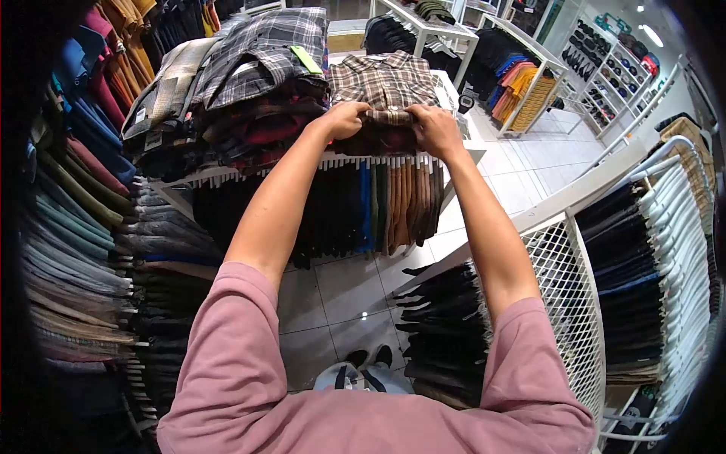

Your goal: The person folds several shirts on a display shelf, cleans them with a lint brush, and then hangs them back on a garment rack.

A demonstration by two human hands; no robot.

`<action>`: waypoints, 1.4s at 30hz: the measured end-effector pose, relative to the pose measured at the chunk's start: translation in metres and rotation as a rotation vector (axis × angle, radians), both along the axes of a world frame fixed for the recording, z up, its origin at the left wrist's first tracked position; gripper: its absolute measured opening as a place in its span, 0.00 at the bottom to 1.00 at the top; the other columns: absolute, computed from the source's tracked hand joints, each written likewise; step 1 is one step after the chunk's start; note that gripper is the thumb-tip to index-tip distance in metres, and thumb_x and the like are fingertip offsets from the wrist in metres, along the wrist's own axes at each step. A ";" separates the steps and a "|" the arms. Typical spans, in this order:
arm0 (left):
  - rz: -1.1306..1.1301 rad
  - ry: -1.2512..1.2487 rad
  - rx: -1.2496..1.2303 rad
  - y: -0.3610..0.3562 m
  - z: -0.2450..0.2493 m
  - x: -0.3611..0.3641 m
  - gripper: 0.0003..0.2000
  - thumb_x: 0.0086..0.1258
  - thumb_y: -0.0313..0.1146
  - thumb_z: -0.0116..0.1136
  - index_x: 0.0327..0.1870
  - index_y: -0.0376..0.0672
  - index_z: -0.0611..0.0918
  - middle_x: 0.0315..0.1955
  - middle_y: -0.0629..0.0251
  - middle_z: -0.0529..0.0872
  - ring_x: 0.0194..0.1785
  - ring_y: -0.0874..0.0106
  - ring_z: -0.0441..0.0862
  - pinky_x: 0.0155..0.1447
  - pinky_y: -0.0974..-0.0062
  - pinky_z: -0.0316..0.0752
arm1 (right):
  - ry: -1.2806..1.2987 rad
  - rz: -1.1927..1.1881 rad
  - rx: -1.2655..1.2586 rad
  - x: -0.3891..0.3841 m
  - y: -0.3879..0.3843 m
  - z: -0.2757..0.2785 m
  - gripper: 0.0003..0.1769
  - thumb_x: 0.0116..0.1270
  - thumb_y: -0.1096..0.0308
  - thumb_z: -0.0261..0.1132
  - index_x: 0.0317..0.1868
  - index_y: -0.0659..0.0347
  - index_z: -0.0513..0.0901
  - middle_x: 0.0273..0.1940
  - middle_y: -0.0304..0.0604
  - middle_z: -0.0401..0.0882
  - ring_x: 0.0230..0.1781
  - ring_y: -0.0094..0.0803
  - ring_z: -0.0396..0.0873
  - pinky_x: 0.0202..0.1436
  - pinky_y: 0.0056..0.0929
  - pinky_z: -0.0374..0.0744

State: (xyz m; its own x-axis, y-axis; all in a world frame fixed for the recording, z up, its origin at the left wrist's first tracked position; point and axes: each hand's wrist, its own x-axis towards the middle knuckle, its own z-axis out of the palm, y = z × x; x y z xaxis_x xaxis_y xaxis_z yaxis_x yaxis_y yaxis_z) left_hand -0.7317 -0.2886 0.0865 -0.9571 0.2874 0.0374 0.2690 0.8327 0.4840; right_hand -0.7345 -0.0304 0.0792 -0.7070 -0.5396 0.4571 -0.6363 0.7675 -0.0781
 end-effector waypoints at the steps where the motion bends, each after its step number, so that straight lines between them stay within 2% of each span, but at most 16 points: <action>1: -0.008 0.078 0.014 -0.002 -0.005 -0.003 0.25 0.66 0.26 0.49 0.65 0.43 0.81 0.61 0.45 0.84 0.66 0.50 0.80 0.70 0.59 0.73 | 0.017 0.028 -0.053 -0.002 -0.001 0.004 0.16 0.67 0.67 0.65 0.55 0.53 0.83 0.46 0.49 0.88 0.51 0.50 0.85 0.59 0.48 0.79; 4: 0.009 0.129 -0.022 0.001 -0.010 -0.004 0.25 0.66 0.28 0.50 0.67 0.43 0.79 0.60 0.44 0.84 0.66 0.50 0.79 0.70 0.58 0.73 | -0.041 0.016 -0.139 -0.021 0.000 -0.003 0.14 0.68 0.66 0.63 0.53 0.55 0.83 0.43 0.54 0.88 0.48 0.54 0.85 0.54 0.51 0.81; 5: 0.011 0.115 -0.033 0.001 -0.009 -0.004 0.27 0.64 0.35 0.56 0.68 0.43 0.79 0.60 0.45 0.84 0.66 0.50 0.80 0.70 0.59 0.74 | 0.001 0.033 -0.150 -0.028 0.000 -0.006 0.12 0.69 0.66 0.63 0.51 0.56 0.83 0.42 0.56 0.87 0.47 0.56 0.85 0.52 0.53 0.81; 6: 0.015 0.116 -0.037 0.003 -0.003 0.005 0.27 0.64 0.35 0.56 0.68 0.43 0.79 0.60 0.45 0.84 0.66 0.50 0.80 0.70 0.59 0.74 | 0.002 0.037 -0.154 -0.029 0.000 -0.005 0.12 0.69 0.66 0.63 0.51 0.56 0.83 0.42 0.56 0.87 0.47 0.56 0.85 0.52 0.53 0.81; 8: -0.034 0.128 -0.077 0.008 0.007 0.020 0.34 0.56 0.43 0.67 0.66 0.39 0.79 0.55 0.44 0.87 0.61 0.50 0.83 0.66 0.60 0.76 | -0.050 -0.005 -0.124 -0.028 -0.002 0.001 0.12 0.68 0.65 0.64 0.50 0.56 0.83 0.42 0.56 0.87 0.47 0.56 0.85 0.53 0.53 0.81; 9: -0.086 0.158 -0.116 0.005 0.006 0.018 0.44 0.47 0.52 0.75 0.68 0.40 0.78 0.57 0.46 0.86 0.63 0.52 0.82 0.68 0.61 0.75 | -0.052 0.000 -0.127 -0.030 -0.004 -0.001 0.12 0.68 0.65 0.64 0.50 0.56 0.83 0.42 0.56 0.87 0.47 0.56 0.85 0.53 0.53 0.81; 12: -0.116 0.294 -0.162 0.005 -0.008 0.022 0.45 0.47 0.53 0.77 0.69 0.40 0.78 0.61 0.49 0.84 0.65 0.54 0.80 0.70 0.60 0.74 | -0.056 -0.037 -0.101 -0.033 -0.004 -0.004 0.13 0.67 0.64 0.65 0.51 0.54 0.83 0.42 0.56 0.87 0.47 0.56 0.85 0.53 0.53 0.81; 18: -0.077 0.309 -0.275 0.012 -0.013 0.020 0.41 0.52 0.47 0.77 0.69 0.41 0.78 0.61 0.51 0.84 0.64 0.55 0.81 0.70 0.60 0.75 | -0.182 -0.053 -0.056 -0.026 0.002 0.001 0.20 0.63 0.60 0.68 0.56 0.49 0.87 0.47 0.54 0.89 0.52 0.51 0.86 0.60 0.47 0.82; 24: -0.137 0.302 -0.203 0.012 -0.007 0.012 0.24 0.61 0.34 0.68 0.60 0.37 0.82 0.52 0.48 0.87 0.57 0.50 0.83 0.62 0.56 0.78 | -0.424 -0.011 -0.046 -0.026 0.007 0.024 0.26 0.60 0.58 0.68 0.60 0.50 0.86 0.54 0.51 0.88 0.56 0.49 0.85 0.63 0.42 0.81; 26: -0.132 0.383 -0.378 0.020 -0.010 0.010 0.23 0.62 0.32 0.67 0.59 0.37 0.81 0.49 0.47 0.87 0.56 0.48 0.83 0.61 0.54 0.77 | -0.435 0.042 0.007 -0.025 0.009 0.028 0.31 0.56 0.54 0.71 0.62 0.52 0.86 0.57 0.52 0.87 0.58 0.48 0.85 0.65 0.40 0.81; 27: -0.128 0.414 -0.337 0.020 -0.011 0.010 0.21 0.63 0.32 0.66 0.56 0.37 0.79 0.45 0.46 0.87 0.55 0.46 0.83 0.59 0.51 0.77 | -0.463 0.064 0.050 -0.028 0.009 0.029 0.40 0.49 0.47 0.77 0.63 0.56 0.83 0.59 0.53 0.85 0.60 0.48 0.83 0.66 0.40 0.80; 28: -0.127 0.413 -0.337 0.019 -0.012 0.009 0.21 0.63 0.32 0.66 0.56 0.37 0.79 0.45 0.46 0.87 0.55 0.46 0.83 0.59 0.51 0.77 | -0.464 0.065 0.050 -0.027 0.009 0.026 0.40 0.49 0.47 0.77 0.63 0.56 0.83 0.59 0.53 0.85 0.60 0.48 0.83 0.66 0.40 0.80; 31: -0.058 0.400 -0.191 0.015 -0.011 0.006 0.19 0.65 0.33 0.64 0.56 0.37 0.79 0.44 0.44 0.86 0.54 0.45 0.82 0.58 0.50 0.77 | -0.070 0.085 0.176 -0.008 0.003 0.012 0.59 0.36 0.43 0.86 0.71 0.57 0.73 0.61 0.51 0.81 0.62 0.49 0.82 0.65 0.43 0.81; 36: -0.020 0.356 -0.251 0.012 -0.011 0.002 0.21 0.68 0.35 0.61 0.61 0.39 0.77 0.47 0.42 0.86 0.55 0.43 0.82 0.58 0.50 0.77 | 0.082 0.041 0.126 -0.006 0.002 -0.006 0.46 0.47 0.55 0.83 0.67 0.55 0.75 0.54 0.45 0.84 0.57 0.46 0.84 0.58 0.42 0.84; 39: -0.024 0.286 -0.180 0.010 -0.004 0.010 0.22 0.69 0.37 0.59 0.63 0.39 0.76 0.52 0.40 0.85 0.59 0.43 0.81 0.62 0.51 0.76 | 0.029 0.224 0.093 -0.035 0.011 0.004 0.25 0.57 0.63 0.76 0.57 0.53 0.84 0.50 0.49 0.88 0.52 0.49 0.86 0.56 0.44 0.84; 42: -0.012 0.282 -0.136 0.012 0.008 0.020 0.24 0.69 0.39 0.56 0.65 0.38 0.75 0.56 0.40 0.84 0.62 0.44 0.80 0.66 0.52 0.74 | -0.129 0.101 0.196 -0.031 0.005 0.041 0.21 0.59 0.61 0.75 0.54 0.53 0.87 0.48 0.50 0.89 0.52 0.49 0.86 0.56 0.45 0.83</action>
